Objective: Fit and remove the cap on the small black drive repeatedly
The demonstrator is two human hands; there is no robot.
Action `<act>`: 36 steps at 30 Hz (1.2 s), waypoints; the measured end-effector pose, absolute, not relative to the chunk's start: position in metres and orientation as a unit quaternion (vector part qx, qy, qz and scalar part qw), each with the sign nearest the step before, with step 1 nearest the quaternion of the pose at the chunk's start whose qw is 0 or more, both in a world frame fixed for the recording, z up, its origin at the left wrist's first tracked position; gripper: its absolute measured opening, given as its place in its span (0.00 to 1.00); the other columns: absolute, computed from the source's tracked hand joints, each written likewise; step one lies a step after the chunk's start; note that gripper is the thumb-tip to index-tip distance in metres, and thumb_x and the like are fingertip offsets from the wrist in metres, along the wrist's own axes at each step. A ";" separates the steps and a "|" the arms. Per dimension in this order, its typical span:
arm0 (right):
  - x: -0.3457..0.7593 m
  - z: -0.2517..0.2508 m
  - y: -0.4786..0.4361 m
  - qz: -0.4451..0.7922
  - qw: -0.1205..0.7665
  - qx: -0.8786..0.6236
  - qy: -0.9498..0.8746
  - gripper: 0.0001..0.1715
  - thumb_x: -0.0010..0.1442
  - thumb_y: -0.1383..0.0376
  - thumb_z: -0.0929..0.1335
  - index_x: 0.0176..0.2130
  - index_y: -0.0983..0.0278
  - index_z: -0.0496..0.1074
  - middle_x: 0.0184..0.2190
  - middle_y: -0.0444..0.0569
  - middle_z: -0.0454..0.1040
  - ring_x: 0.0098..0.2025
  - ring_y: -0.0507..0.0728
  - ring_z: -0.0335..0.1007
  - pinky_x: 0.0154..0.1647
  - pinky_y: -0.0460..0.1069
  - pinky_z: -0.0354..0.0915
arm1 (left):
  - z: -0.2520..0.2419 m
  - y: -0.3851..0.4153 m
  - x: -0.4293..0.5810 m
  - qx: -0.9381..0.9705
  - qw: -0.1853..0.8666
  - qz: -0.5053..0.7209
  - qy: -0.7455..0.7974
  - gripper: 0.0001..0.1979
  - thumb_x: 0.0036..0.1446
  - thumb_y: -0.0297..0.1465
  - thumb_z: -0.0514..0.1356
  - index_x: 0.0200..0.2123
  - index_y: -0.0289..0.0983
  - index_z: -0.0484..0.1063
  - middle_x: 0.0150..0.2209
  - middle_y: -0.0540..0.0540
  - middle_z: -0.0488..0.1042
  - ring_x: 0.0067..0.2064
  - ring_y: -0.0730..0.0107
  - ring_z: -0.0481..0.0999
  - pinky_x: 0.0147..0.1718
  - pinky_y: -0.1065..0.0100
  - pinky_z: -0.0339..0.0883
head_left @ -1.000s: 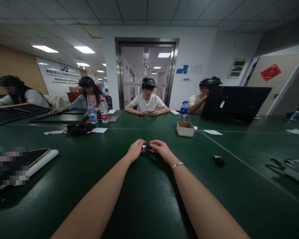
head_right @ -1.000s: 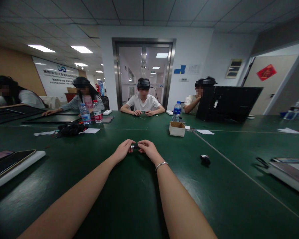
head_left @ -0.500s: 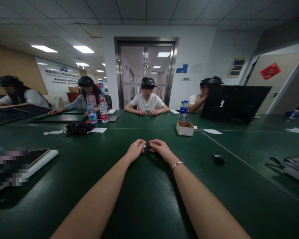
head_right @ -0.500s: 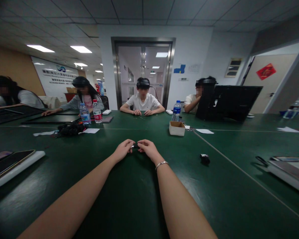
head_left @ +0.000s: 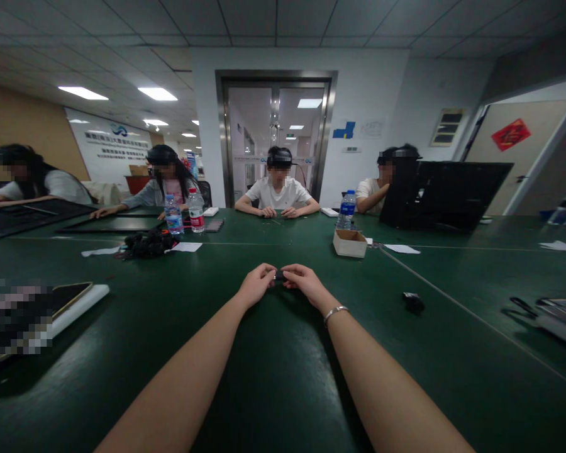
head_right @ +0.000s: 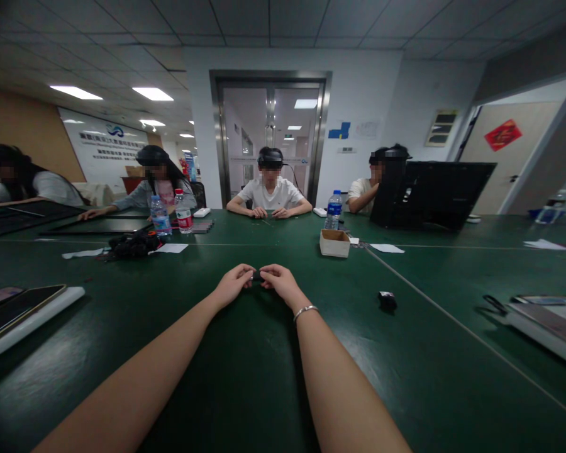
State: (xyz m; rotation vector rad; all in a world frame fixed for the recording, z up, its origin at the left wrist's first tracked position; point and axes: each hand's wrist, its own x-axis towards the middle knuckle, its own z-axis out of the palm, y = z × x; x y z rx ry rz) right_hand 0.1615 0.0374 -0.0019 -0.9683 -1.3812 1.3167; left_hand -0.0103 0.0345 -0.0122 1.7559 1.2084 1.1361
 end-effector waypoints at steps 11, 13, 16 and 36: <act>0.161 -0.001 0.036 0.537 0.481 -0.405 -0.562 0.09 0.50 0.69 0.71 0.35 0.67 0.73 0.27 0.45 0.74 0.25 0.47 0.70 0.27 0.43 0.66 | -0.013 0.036 -0.010 0.675 0.357 0.448 0.464 0.15 0.56 0.41 0.52 0.38 0.37 0.70 0.28 0.50 0.70 0.30 0.71 0.69 0.32 0.70 0.63; 0.161 -0.001 0.036 0.537 0.480 -0.404 -0.563 0.09 0.50 0.68 0.71 0.36 0.67 0.73 0.27 0.45 0.74 0.25 0.47 0.70 0.27 0.43 0.66 | -0.013 0.036 -0.011 0.677 0.351 0.453 0.462 0.14 0.55 0.40 0.54 0.39 0.38 0.70 0.30 0.49 0.71 0.32 0.71 0.70 0.32 0.70 0.64; 0.161 -0.001 0.036 0.538 0.481 -0.402 -0.564 0.10 0.50 0.68 0.71 0.36 0.67 0.73 0.27 0.45 0.74 0.25 0.47 0.70 0.27 0.43 0.66 | -0.013 0.036 -0.011 0.683 0.347 0.443 0.465 0.15 0.56 0.40 0.53 0.39 0.38 0.71 0.28 0.50 0.71 0.30 0.71 0.70 0.31 0.70 0.64; 0.161 0.001 0.036 0.540 0.479 -0.402 -0.563 0.09 0.50 0.68 0.71 0.35 0.66 0.73 0.27 0.46 0.74 0.25 0.48 0.70 0.27 0.43 0.66 | -0.011 0.033 -0.011 0.683 0.341 0.442 0.471 0.19 0.58 0.44 0.48 0.38 0.38 0.71 0.27 0.50 0.70 0.29 0.71 0.68 0.29 0.70 0.61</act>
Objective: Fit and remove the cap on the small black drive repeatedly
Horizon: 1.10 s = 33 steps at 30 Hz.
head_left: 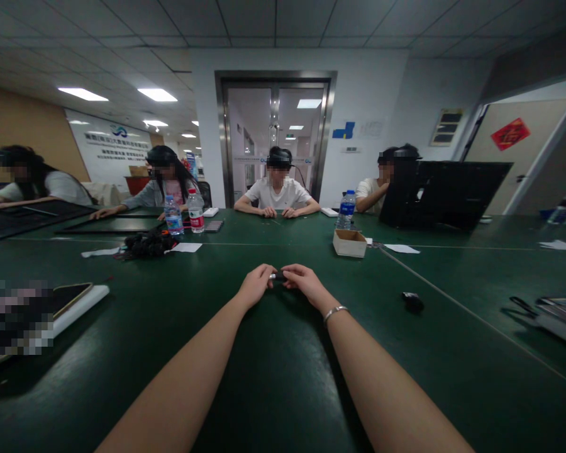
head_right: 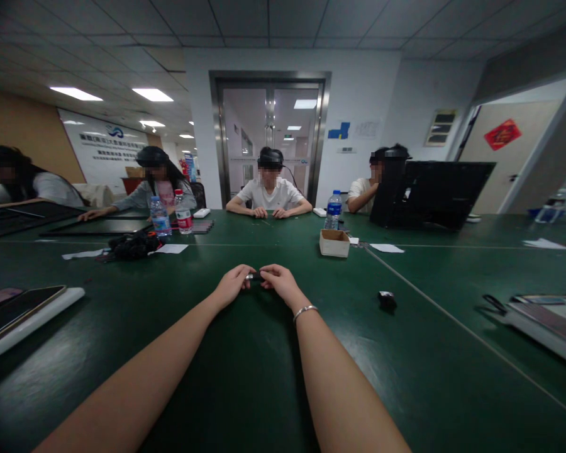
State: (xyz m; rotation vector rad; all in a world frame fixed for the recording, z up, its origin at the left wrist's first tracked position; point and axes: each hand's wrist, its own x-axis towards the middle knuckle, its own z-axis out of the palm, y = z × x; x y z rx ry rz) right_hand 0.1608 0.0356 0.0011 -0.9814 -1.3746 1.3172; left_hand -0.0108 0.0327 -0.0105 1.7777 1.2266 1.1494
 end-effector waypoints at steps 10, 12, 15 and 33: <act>0.161 0.000 0.035 0.542 0.481 -0.398 -0.562 0.10 0.50 0.67 0.71 0.35 0.67 0.73 0.28 0.46 0.74 0.25 0.48 0.70 0.27 0.43 0.67 | -0.007 0.029 -0.010 0.676 0.342 0.441 0.481 0.18 0.58 0.43 0.49 0.37 0.38 0.71 0.29 0.50 0.71 0.29 0.71 0.68 0.30 0.70 0.61; 0.161 0.000 0.036 0.542 0.481 -0.396 -0.564 0.10 0.49 0.67 0.72 0.35 0.66 0.73 0.28 0.46 0.74 0.25 0.47 0.70 0.27 0.43 0.67 | -0.008 0.030 -0.010 0.676 0.345 0.444 0.475 0.16 0.56 0.42 0.51 0.38 0.38 0.71 0.29 0.49 0.71 0.30 0.71 0.69 0.30 0.70 0.62; 0.161 -0.001 0.037 0.541 0.478 -0.397 -0.568 0.10 0.49 0.67 0.72 0.35 0.66 0.74 0.27 0.45 0.74 0.25 0.48 0.70 0.27 0.43 0.67 | -0.009 0.031 -0.011 0.686 0.333 0.430 0.482 0.18 0.57 0.44 0.49 0.39 0.38 0.71 0.22 0.52 0.68 0.26 0.71 0.67 0.29 0.70 0.60; 0.145 0.011 0.031 0.547 0.511 -0.446 -0.491 0.09 0.54 0.64 0.69 0.37 0.65 0.73 0.32 0.48 0.76 0.24 0.48 0.70 0.20 0.41 0.62 | 0.015 0.026 0.006 0.517 0.453 0.571 0.449 0.28 0.59 0.50 0.40 0.50 0.38 0.63 0.50 0.39 0.70 0.46 0.66 0.72 0.37 0.69 0.66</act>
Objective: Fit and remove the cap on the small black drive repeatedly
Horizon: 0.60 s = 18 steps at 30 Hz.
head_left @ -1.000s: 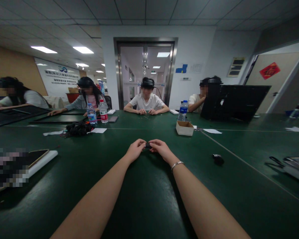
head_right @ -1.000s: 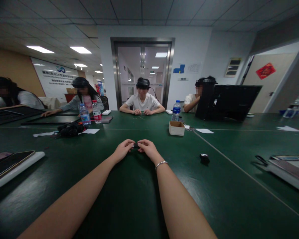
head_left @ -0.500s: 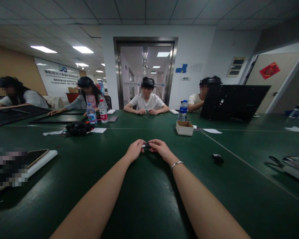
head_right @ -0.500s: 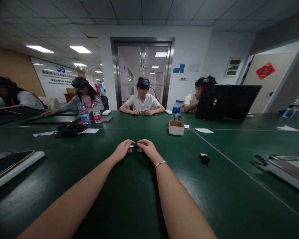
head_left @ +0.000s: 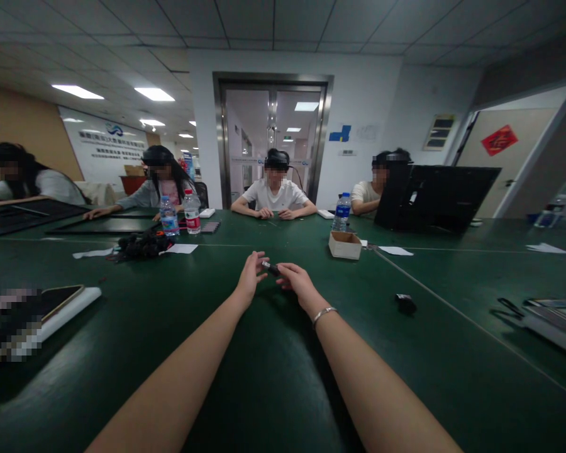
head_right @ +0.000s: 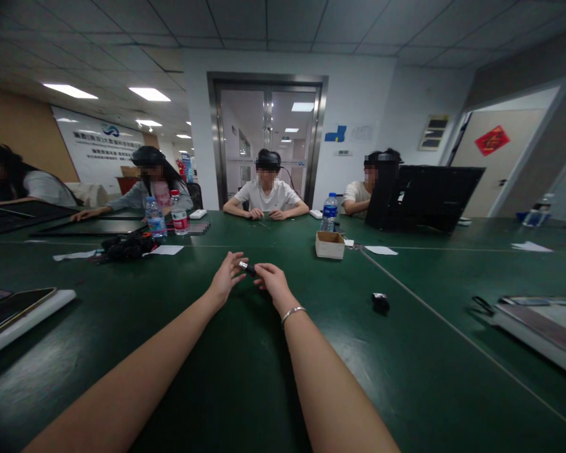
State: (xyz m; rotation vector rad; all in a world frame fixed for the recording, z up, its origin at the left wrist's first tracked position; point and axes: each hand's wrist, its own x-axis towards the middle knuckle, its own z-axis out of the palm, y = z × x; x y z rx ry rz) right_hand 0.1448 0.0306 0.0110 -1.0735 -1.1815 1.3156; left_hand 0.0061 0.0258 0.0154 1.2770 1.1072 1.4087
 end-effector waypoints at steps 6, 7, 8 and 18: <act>0.111 0.014 0.015 0.597 0.496 -0.413 -0.477 0.09 0.55 0.62 0.68 0.37 0.63 0.68 0.29 0.45 0.73 0.23 0.48 0.69 0.20 0.42 0.62 | 0.018 0.024 0.025 0.431 0.469 0.635 0.437 0.27 0.60 0.49 0.38 0.46 0.35 0.63 0.39 0.40 0.73 0.36 0.67 0.74 0.32 0.68 0.67; 0.107 0.012 0.013 0.585 0.484 -0.413 -0.503 0.09 0.54 0.64 0.69 0.36 0.64 0.68 0.27 0.44 0.73 0.22 0.48 0.69 0.20 0.42 0.62 | 0.016 0.025 0.023 0.430 0.450 0.637 0.455 0.26 0.60 0.47 0.38 0.42 0.35 0.65 0.35 0.42 0.73 0.34 0.67 0.73 0.31 0.68 0.67; 0.104 0.010 0.013 0.570 0.470 -0.413 -0.533 0.09 0.52 0.65 0.70 0.36 0.64 0.67 0.25 0.43 0.72 0.22 0.48 0.68 0.20 0.42 0.61 | 0.014 0.027 0.018 0.438 0.423 0.634 0.476 0.24 0.61 0.46 0.38 0.37 0.35 0.66 0.31 0.43 0.72 0.33 0.68 0.73 0.31 0.68 0.67; 0.215 0.036 0.004 0.123 0.326 -0.603 -0.718 0.09 0.56 0.62 0.65 0.36 0.62 0.73 0.34 0.51 0.75 0.38 0.58 0.69 0.38 0.51 0.63 | 0.024 -0.008 -0.146 0.635 -0.007 0.193 0.748 0.17 0.59 0.42 0.44 0.35 0.37 0.65 0.38 0.38 0.72 0.38 0.56 0.73 0.36 0.61 0.63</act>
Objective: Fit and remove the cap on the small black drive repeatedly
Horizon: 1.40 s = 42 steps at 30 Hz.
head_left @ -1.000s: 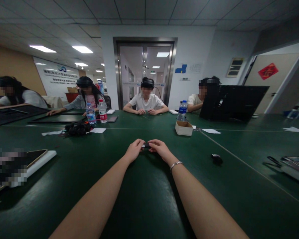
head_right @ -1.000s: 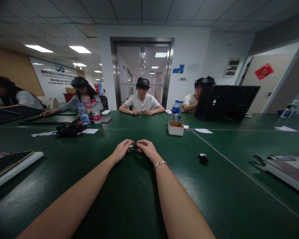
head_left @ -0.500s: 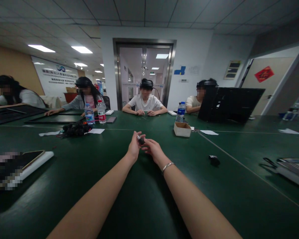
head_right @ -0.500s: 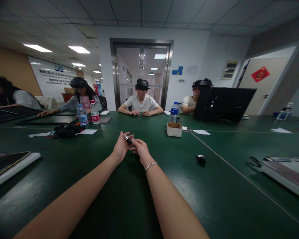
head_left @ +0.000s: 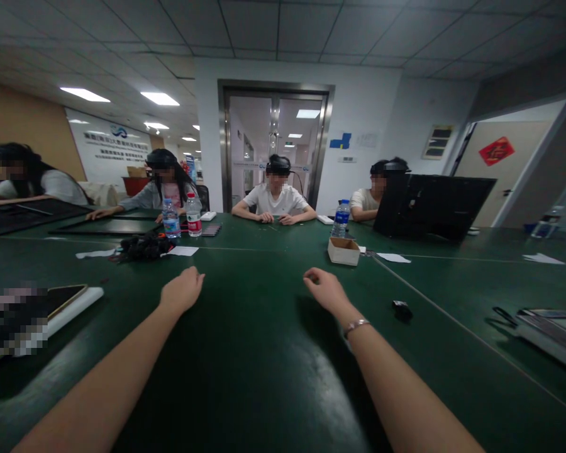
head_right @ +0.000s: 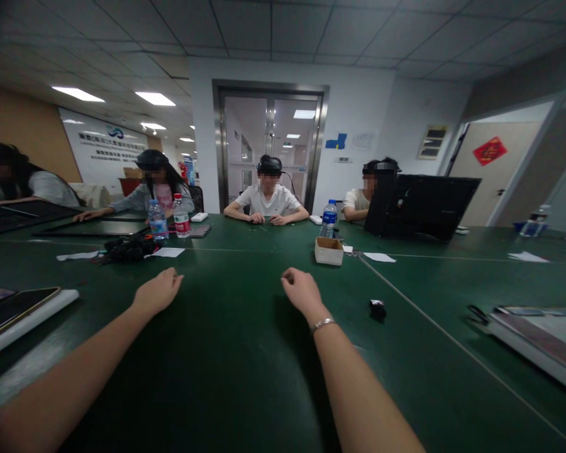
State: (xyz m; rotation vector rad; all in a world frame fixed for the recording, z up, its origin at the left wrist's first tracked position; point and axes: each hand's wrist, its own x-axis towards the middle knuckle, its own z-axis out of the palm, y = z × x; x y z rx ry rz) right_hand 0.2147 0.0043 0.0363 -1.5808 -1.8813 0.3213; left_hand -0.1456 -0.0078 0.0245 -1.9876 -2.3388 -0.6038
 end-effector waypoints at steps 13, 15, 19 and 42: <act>0.377 0.020 -0.031 -0.053 0.094 -0.822 -0.559 0.22 0.60 0.54 0.58 0.47 0.61 0.70 0.48 0.60 0.66 0.48 0.70 0.63 0.41 0.59 0.60 | 0.024 -0.066 -0.300 -0.566 0.031 -0.085 -0.819 0.26 0.59 0.46 0.40 0.39 0.32 0.66 0.37 0.34 0.74 0.40 0.51 0.74 0.38 0.59 0.64; 0.367 0.018 -0.027 -0.053 0.100 -0.801 -0.588 0.19 0.60 0.59 0.58 0.44 0.65 0.69 0.43 0.59 0.67 0.43 0.63 0.67 0.39 0.54 0.61 | 0.024 -0.061 -0.298 -0.565 0.020 -0.059 -0.823 0.28 0.59 0.44 0.38 0.36 0.30 0.69 0.37 0.31 0.74 0.41 0.50 0.74 0.40 0.58 0.64; 0.337 0.019 -0.024 -0.033 0.120 -0.759 -0.639 0.13 0.59 0.63 0.60 0.40 0.65 0.68 0.41 0.54 0.68 0.38 0.57 0.68 0.36 0.49 0.59 | 0.026 -0.060 -0.295 -0.582 0.024 -0.024 -0.812 0.28 0.60 0.39 0.36 0.35 0.29 0.71 0.40 0.29 0.74 0.45 0.49 0.73 0.45 0.57 0.62; 0.139 0.008 0.011 0.061 0.197 -0.508 -0.836 0.13 0.61 0.63 0.60 0.44 0.58 0.69 0.41 0.46 0.70 0.40 0.53 0.66 0.38 0.47 0.57 | 0.033 -0.078 -0.268 -0.555 0.125 0.050 -0.821 0.22 0.60 0.36 0.41 0.43 0.32 0.70 0.47 0.33 0.72 0.53 0.40 0.65 0.43 0.43 0.59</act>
